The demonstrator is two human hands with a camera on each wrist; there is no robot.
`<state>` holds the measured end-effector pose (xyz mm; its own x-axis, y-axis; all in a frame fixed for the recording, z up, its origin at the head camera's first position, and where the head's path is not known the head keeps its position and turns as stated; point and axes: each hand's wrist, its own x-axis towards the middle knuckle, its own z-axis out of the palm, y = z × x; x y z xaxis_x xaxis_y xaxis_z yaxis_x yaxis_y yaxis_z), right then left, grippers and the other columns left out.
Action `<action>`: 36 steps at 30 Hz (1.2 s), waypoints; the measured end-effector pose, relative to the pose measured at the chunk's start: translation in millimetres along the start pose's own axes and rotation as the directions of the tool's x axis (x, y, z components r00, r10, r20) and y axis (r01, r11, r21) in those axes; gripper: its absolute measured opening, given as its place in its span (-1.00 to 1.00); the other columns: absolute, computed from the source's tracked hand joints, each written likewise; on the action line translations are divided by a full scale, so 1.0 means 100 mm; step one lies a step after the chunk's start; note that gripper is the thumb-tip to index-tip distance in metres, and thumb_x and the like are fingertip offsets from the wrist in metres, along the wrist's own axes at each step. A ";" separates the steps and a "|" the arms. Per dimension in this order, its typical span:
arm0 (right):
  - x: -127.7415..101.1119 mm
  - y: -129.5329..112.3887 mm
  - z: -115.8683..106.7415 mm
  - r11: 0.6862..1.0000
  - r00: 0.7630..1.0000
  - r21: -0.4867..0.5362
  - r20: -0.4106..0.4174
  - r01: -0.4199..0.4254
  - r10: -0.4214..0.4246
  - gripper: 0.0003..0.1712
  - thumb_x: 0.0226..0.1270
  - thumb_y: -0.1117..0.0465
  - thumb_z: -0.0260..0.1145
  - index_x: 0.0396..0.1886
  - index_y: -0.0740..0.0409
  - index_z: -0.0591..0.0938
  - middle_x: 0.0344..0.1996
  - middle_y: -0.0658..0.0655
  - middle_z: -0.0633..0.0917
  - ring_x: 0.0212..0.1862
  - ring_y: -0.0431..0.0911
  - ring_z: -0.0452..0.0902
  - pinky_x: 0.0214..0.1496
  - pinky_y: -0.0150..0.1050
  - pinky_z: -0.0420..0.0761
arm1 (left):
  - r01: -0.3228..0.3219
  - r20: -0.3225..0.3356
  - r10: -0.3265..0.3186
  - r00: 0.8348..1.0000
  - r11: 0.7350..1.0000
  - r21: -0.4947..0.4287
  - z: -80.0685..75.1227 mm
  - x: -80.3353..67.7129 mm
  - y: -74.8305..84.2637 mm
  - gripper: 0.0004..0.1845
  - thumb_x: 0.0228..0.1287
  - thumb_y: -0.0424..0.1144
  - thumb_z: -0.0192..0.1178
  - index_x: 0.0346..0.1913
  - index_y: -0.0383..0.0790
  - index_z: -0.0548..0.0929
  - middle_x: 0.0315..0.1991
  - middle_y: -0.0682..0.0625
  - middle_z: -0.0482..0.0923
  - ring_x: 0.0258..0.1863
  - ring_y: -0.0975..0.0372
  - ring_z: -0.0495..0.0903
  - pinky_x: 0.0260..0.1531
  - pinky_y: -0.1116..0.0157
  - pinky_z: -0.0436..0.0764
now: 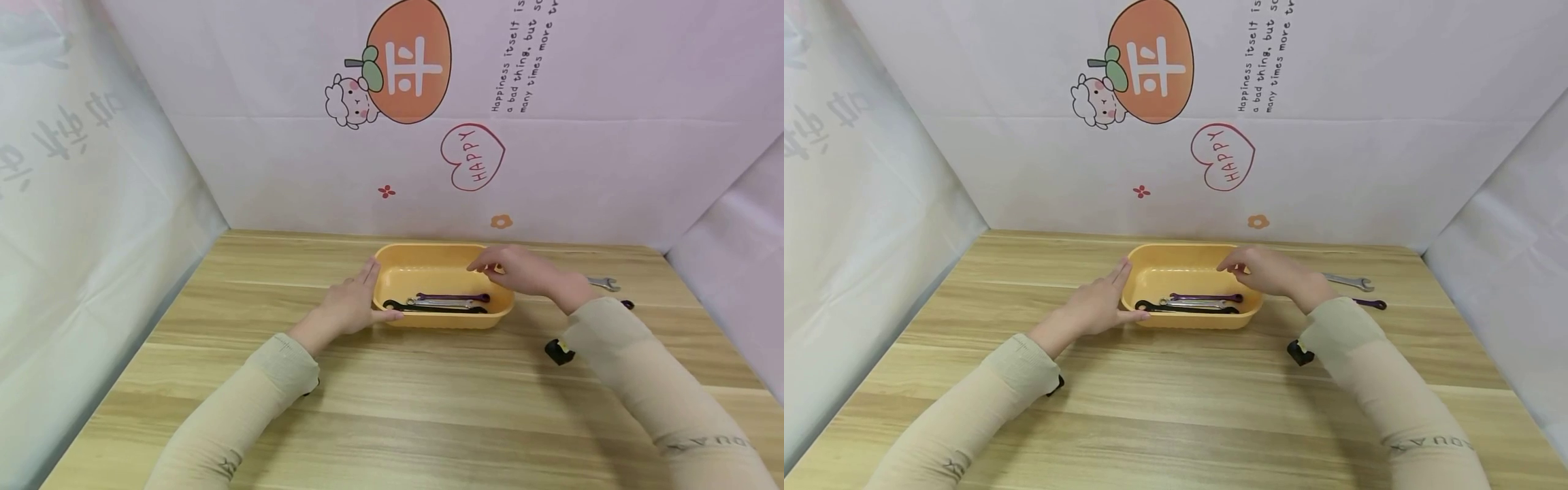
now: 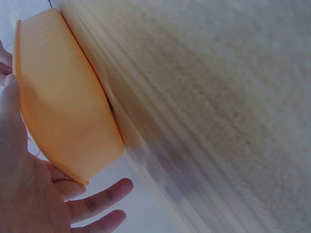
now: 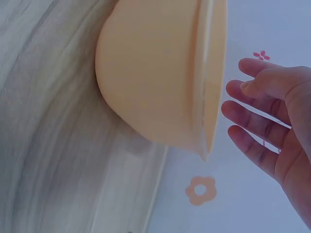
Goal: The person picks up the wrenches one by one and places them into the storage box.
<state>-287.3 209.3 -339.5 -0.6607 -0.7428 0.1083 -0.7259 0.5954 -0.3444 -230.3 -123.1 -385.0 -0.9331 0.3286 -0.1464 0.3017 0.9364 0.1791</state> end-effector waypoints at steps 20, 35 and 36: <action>-0.35 0.19 -0.21 0.996 0.994 0.008 -0.068 -0.085 0.085 -0.65 0.34 0.54 0.22 0.00 0.26 0.78 -0.09 0.19 0.77 -0.05 0.10 0.67 -0.04 0.08 0.67 | -0.006 -0.010 0.006 1.000 1.000 -0.004 0.00 -0.01 0.00 0.29 0.21 0.60 0.01 0.66 -0.24 -0.22 0.67 -0.09 -0.30 0.40 -0.18 0.38 -0.15 0.02 0.70; -0.68 0.39 -0.18 0.990 0.989 -0.040 -0.061 -0.136 0.133 -0.65 0.29 0.56 0.25 -0.04 0.23 0.79 -0.11 0.16 0.78 -0.10 0.06 0.70 -0.13 0.03 0.68 | -0.007 -0.010 0.007 1.000 1.000 -0.005 0.00 -0.02 0.01 0.28 0.23 0.58 0.03 0.66 -0.26 -0.20 0.67 -0.10 -0.28 0.40 -0.20 0.36 -0.03 -0.07 0.66; -0.70 0.40 -0.17 0.990 0.989 -0.044 -0.060 -0.137 0.134 -0.65 0.28 0.56 0.26 -0.04 0.24 0.79 -0.11 0.16 0.78 -0.11 0.06 0.70 -0.13 0.04 0.68 | -0.007 -0.010 0.007 1.000 1.000 -0.005 0.00 -0.02 0.01 0.28 0.23 0.58 0.03 0.66 -0.25 -0.20 0.67 -0.11 -0.28 0.41 -0.20 0.36 -0.02 -0.07 0.66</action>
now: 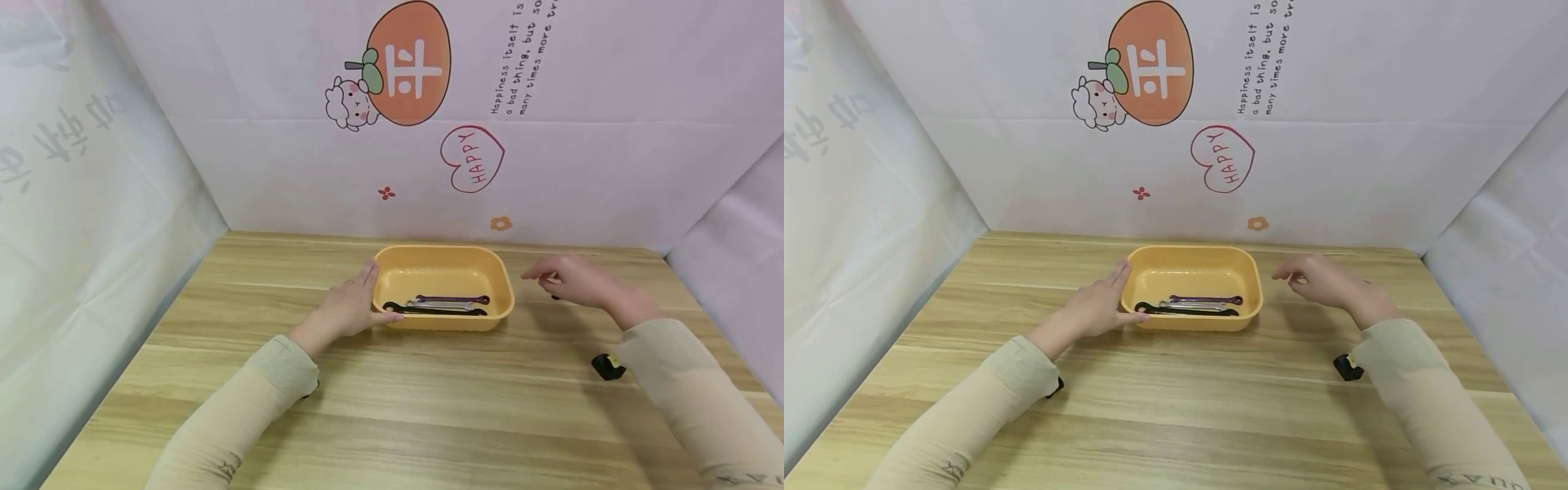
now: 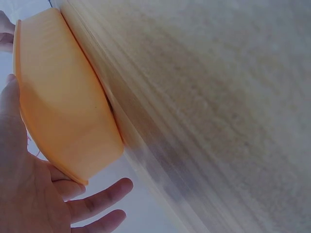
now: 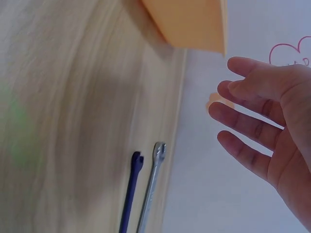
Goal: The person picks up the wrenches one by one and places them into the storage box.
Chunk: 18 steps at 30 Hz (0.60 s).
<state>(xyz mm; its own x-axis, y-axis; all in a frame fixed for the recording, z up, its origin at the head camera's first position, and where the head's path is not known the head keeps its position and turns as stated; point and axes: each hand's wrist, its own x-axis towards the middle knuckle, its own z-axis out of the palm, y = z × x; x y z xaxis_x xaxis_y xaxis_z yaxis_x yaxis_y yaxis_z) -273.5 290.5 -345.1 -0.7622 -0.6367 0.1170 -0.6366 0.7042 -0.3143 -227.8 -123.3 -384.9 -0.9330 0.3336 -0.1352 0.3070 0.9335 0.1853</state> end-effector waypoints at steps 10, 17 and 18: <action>-0.17 0.22 0.08 0.999 0.999 0.028 0.026 -0.034 0.033 -0.67 0.25 0.56 0.33 -0.01 0.33 0.77 -0.08 0.28 0.76 -0.09 0.16 0.69 -0.10 0.11 0.69 | 0.001 -0.002 -0.001 1.000 1.000 -0.004 0.00 0.01 0.00 0.27 0.24 0.57 0.04 0.66 -0.25 -0.21 0.67 -0.11 -0.27 0.41 -0.20 0.35 0.02 -0.09 0.64; -0.31 0.47 0.14 0.988 0.994 0.122 0.072 -0.097 0.088 -0.61 0.22 0.60 0.25 0.05 0.45 0.71 -0.09 0.35 0.74 -0.08 0.26 0.68 -0.06 0.19 0.66 | -0.002 0.002 0.002 1.000 1.000 -0.001 0.00 0.00 0.00 0.27 0.24 0.57 0.03 0.66 -0.25 -0.21 0.67 -0.10 -0.29 0.41 -0.19 0.35 0.05 -0.10 0.62; -0.33 0.50 0.14 0.986 0.993 0.134 0.072 -0.098 0.089 -0.60 0.20 0.61 0.25 0.05 0.47 0.70 -0.08 0.37 0.73 -0.09 0.28 0.68 -0.06 0.21 0.66 | -0.002 0.003 0.002 1.000 1.000 -0.001 0.00 0.00 0.00 0.27 0.25 0.57 0.03 0.66 -0.25 -0.21 0.67 -0.09 -0.30 0.41 -0.19 0.35 0.05 -0.10 0.62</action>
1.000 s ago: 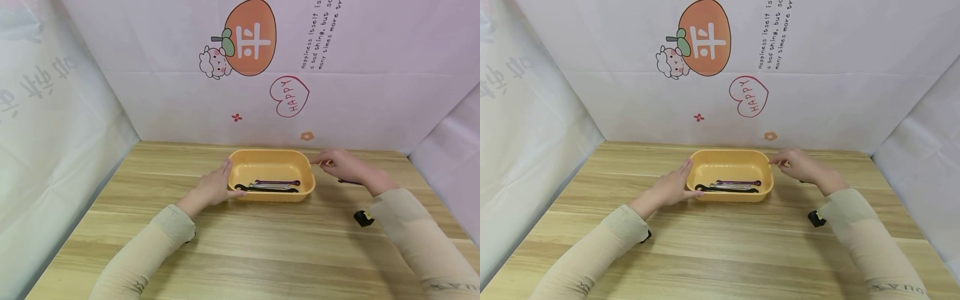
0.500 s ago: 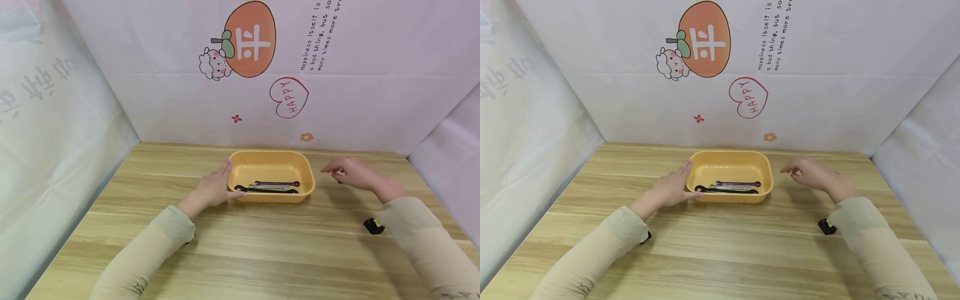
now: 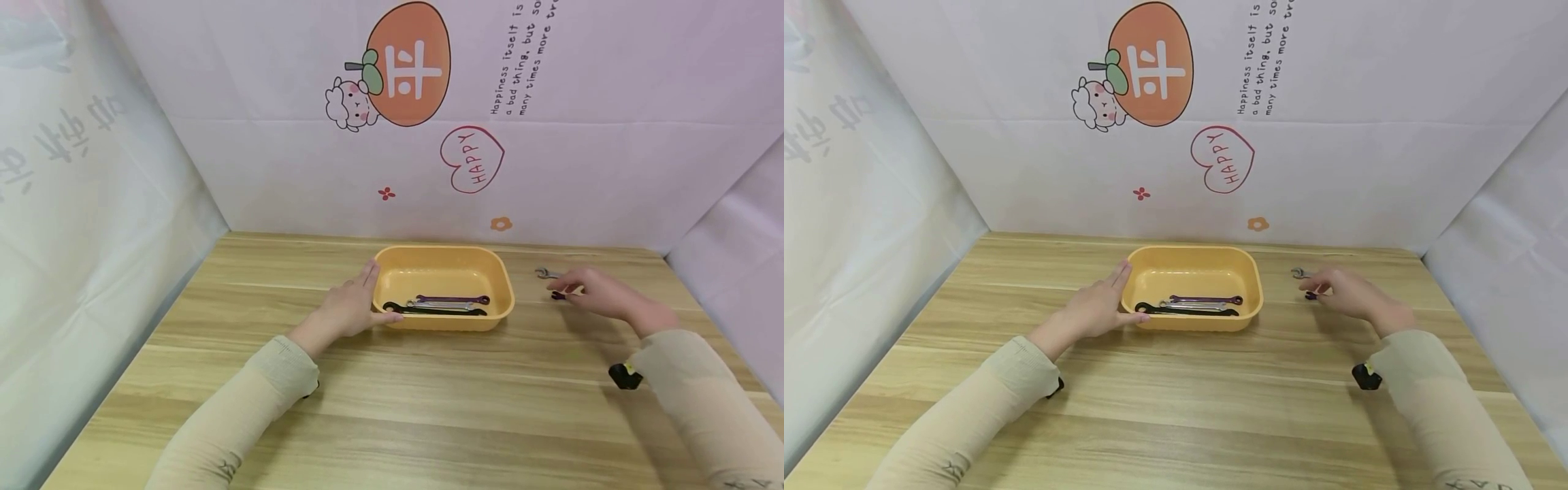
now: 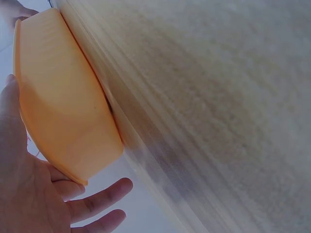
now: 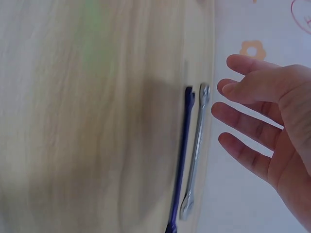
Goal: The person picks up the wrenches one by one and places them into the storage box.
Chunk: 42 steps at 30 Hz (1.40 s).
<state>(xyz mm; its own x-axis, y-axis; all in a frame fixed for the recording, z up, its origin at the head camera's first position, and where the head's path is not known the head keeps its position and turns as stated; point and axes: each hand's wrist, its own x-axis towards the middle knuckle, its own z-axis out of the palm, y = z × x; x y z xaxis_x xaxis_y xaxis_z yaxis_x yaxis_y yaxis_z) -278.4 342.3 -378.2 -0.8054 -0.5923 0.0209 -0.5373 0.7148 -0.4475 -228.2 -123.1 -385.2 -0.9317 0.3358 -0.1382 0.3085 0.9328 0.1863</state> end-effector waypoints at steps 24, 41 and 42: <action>-0.20 0.30 0.04 0.991 0.996 -0.104 -0.032 -0.084 0.081 -0.55 0.18 0.63 0.28 0.10 0.41 0.69 -0.01 0.46 0.66 0.01 0.37 0.59 -0.01 0.29 0.59 | -0.002 -0.003 0.002 1.000 1.000 0.004 -0.02 0.00 0.02 0.27 0.23 0.58 0.02 0.66 -0.25 -0.20 0.67 -0.09 -0.29 0.39 -0.19 0.38 0.00 -0.08 0.65; -0.26 0.42 0.07 0.984 0.994 -0.147 -0.040 -0.104 0.100 -0.52 0.15 0.66 0.27 0.10 0.44 0.66 -0.09 0.46 0.65 -0.10 0.36 0.63 -0.08 0.26 0.63 | 0.001 -0.008 -0.001 1.000 1.000 -0.007 0.01 -0.01 0.01 0.28 0.23 0.58 0.03 0.66 -0.24 -0.22 0.67 -0.09 -0.29 0.44 -0.17 0.31 0.10 -0.14 0.59; -0.26 0.42 0.07 0.984 0.994 -0.147 -0.042 -0.105 0.099 -0.53 0.14 0.66 0.27 0.10 0.43 0.67 -0.08 0.47 0.64 -0.10 0.37 0.62 -0.08 0.27 0.63 | 0.001 -0.009 -0.001 1.000 1.000 -0.009 0.01 -0.01 0.01 0.28 0.23 0.58 0.03 0.66 -0.24 -0.22 0.67 -0.09 -0.29 0.44 -0.17 0.31 0.12 -0.15 0.58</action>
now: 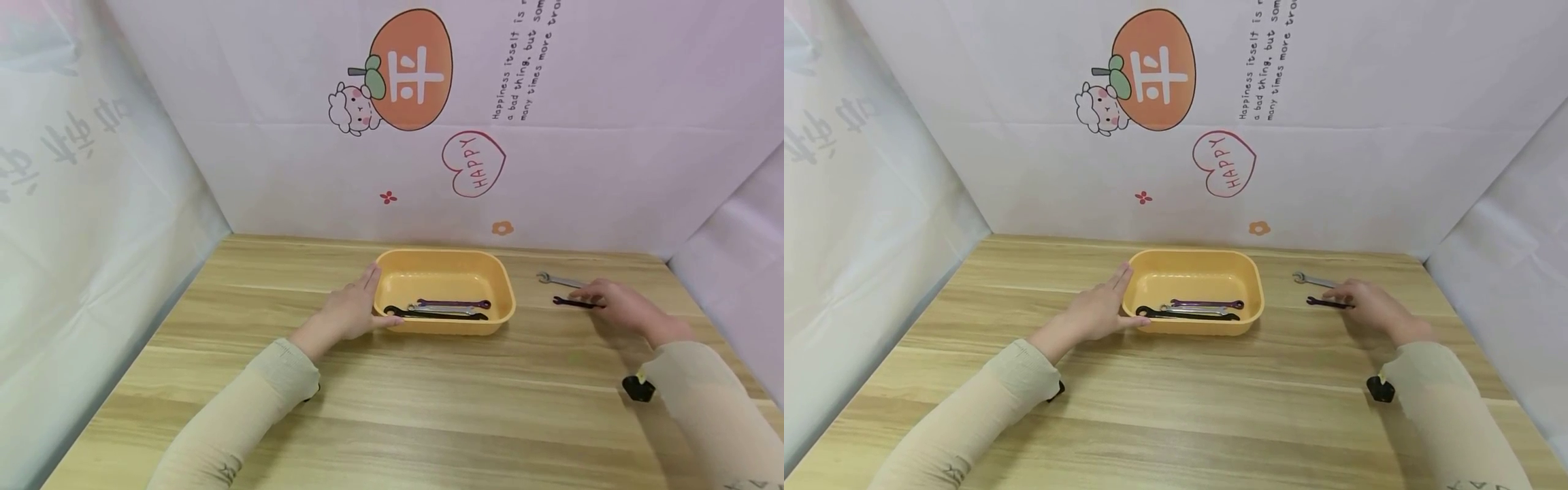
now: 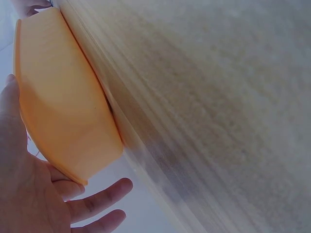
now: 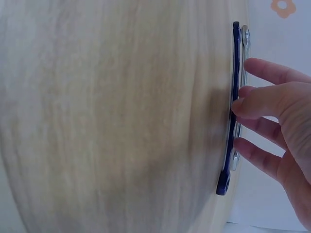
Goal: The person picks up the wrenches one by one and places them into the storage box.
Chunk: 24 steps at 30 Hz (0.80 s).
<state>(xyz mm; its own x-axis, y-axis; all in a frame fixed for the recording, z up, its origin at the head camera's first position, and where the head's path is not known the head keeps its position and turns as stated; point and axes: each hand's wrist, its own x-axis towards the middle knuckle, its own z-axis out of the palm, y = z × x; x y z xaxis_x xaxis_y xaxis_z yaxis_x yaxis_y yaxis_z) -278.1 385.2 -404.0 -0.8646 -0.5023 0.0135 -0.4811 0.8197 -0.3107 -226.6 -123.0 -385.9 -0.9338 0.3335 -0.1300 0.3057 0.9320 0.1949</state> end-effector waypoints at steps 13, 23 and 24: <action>0.00 0.07 0.02 1.000 1.000 -0.029 -0.011 0.004 -0.005 -0.50 0.11 0.63 0.26 0.08 0.38 0.71 -0.07 0.44 0.64 -0.05 0.42 0.59 -0.06 0.33 0.58 | -0.003 -0.002 0.003 1.000 1.000 -0.010 0.01 0.01 0.00 0.28 0.24 0.57 0.04 0.66 -0.25 -0.22 0.67 -0.10 -0.29 0.41 -0.20 0.35 0.07 -0.12 0.61; 0.02 0.06 0.01 0.996 0.999 -0.076 -0.006 0.035 -0.036 -0.54 0.11 0.65 0.31 0.05 0.42 0.71 -0.16 0.35 0.67 -0.10 0.35 0.62 -0.05 0.30 0.59 | -0.001 0.007 0.001 1.000 1.000 -0.006 0.00 0.01 0.00 0.30 0.22 0.60 0.01 0.66 -0.25 -0.25 0.67 -0.09 -0.31 0.41 -0.18 0.37 -0.01 -0.06 0.66; 0.02 0.06 0.01 0.996 0.999 -0.078 -0.007 0.037 -0.037 -0.54 0.12 0.65 0.31 0.05 0.42 0.71 -0.16 0.36 0.68 -0.10 0.35 0.62 -0.04 0.30 0.59 | -0.001 0.006 0.001 1.000 1.000 -0.007 0.01 0.01 0.00 0.30 0.22 0.60 0.01 0.66 -0.25 -0.24 0.67 -0.10 -0.30 0.40 -0.18 0.37 -0.01 -0.06 0.65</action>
<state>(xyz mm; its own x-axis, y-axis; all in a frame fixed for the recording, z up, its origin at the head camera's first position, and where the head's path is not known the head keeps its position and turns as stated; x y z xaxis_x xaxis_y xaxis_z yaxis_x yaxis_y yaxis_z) -282.2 389.0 -406.8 -0.8469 -0.5308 0.0317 -0.5225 0.8197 -0.2349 -227.8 -122.3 -386.6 -0.9323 0.3353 -0.1355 0.3054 0.9307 0.2015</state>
